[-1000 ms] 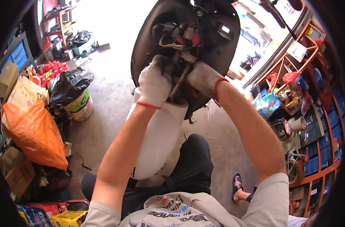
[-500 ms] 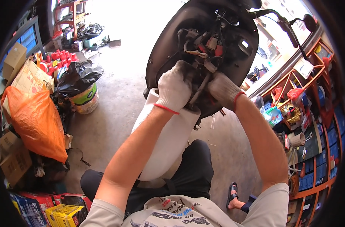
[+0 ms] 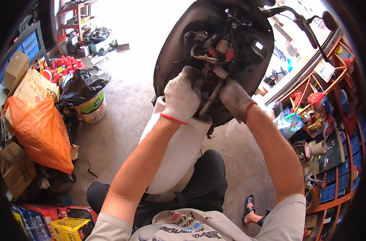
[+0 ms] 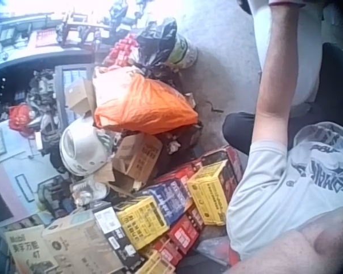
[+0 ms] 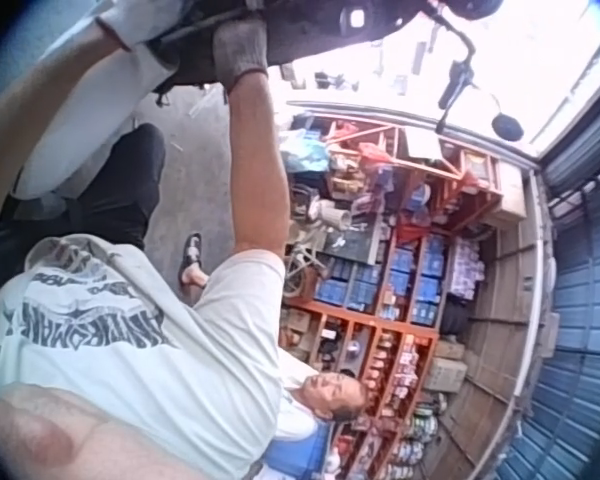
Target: Repairing the front electrical wiring and dashboard assembly of a scooter using pliers and zip ties.
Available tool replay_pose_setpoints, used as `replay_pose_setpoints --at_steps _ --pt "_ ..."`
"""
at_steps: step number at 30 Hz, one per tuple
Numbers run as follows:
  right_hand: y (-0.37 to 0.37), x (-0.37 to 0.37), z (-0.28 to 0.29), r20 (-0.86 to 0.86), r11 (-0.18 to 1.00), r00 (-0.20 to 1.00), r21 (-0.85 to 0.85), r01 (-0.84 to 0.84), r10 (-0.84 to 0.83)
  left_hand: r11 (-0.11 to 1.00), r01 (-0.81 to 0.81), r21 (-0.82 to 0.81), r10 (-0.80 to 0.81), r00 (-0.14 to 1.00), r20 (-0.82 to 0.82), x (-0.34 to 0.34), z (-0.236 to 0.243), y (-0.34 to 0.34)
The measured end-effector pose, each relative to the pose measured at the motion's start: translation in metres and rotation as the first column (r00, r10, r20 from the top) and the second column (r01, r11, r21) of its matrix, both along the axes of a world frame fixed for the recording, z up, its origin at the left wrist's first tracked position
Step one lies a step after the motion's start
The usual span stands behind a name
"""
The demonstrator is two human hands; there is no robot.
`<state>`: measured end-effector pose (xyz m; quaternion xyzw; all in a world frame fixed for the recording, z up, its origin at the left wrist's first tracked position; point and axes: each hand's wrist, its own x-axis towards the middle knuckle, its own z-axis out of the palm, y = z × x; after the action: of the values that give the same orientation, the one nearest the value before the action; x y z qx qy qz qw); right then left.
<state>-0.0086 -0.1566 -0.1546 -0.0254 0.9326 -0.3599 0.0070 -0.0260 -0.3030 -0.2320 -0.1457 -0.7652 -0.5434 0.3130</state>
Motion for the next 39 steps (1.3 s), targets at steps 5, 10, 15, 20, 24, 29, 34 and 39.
replay_pose_setpoints --at_steps 5,10,15,20,24,29,34,39 --pt "0.009 -0.002 -0.003 -0.101 0.999 0.995 -0.038 -0.031 0.027 1.000 -0.004 -0.008 0.004 1.000 -0.026 -0.004 -0.003 0.004" --pt "0.009 -0.002 0.002 -0.096 0.933 0.989 0.352 -0.071 0.111 1.000 0.007 0.009 -0.007 0.998 -0.058 -0.007 -0.006 0.005" --pt "0.005 0.000 0.004 0.038 0.987 0.999 0.161 0.006 -0.012 1.000 -0.002 0.025 0.003 0.999 -0.044 -0.006 -0.007 0.006" --pt "0.007 -0.009 -0.007 0.045 0.995 0.998 -0.093 0.047 -0.043 0.998 -0.056 -0.029 0.056 0.998 -0.020 -0.009 -0.007 0.006" --pt "0.019 -0.011 -0.007 0.053 1.000 0.998 0.016 -0.023 0.023 0.990 -0.138 -0.012 0.138 0.990 -0.004 -0.011 -0.007 0.003" --pt "0.019 0.014 -0.014 -0.020 0.994 0.997 -0.090 0.069 -0.071 0.994 0.018 0.109 -0.009 0.997 -0.082 -0.003 0.001 -0.011" --pt "0.016 0.036 -0.032 0.024 0.749 0.996 -0.659 0.077 -0.081 0.979 0.080 -0.188 -0.105 0.986 -0.131 0.029 0.007 -0.020" --pt "0.022 0.023 -0.046 -0.025 0.684 0.996 -0.728 0.041 -0.086 0.959 0.191 -0.210 -0.207 0.977 -0.058 0.035 0.011 -0.007"
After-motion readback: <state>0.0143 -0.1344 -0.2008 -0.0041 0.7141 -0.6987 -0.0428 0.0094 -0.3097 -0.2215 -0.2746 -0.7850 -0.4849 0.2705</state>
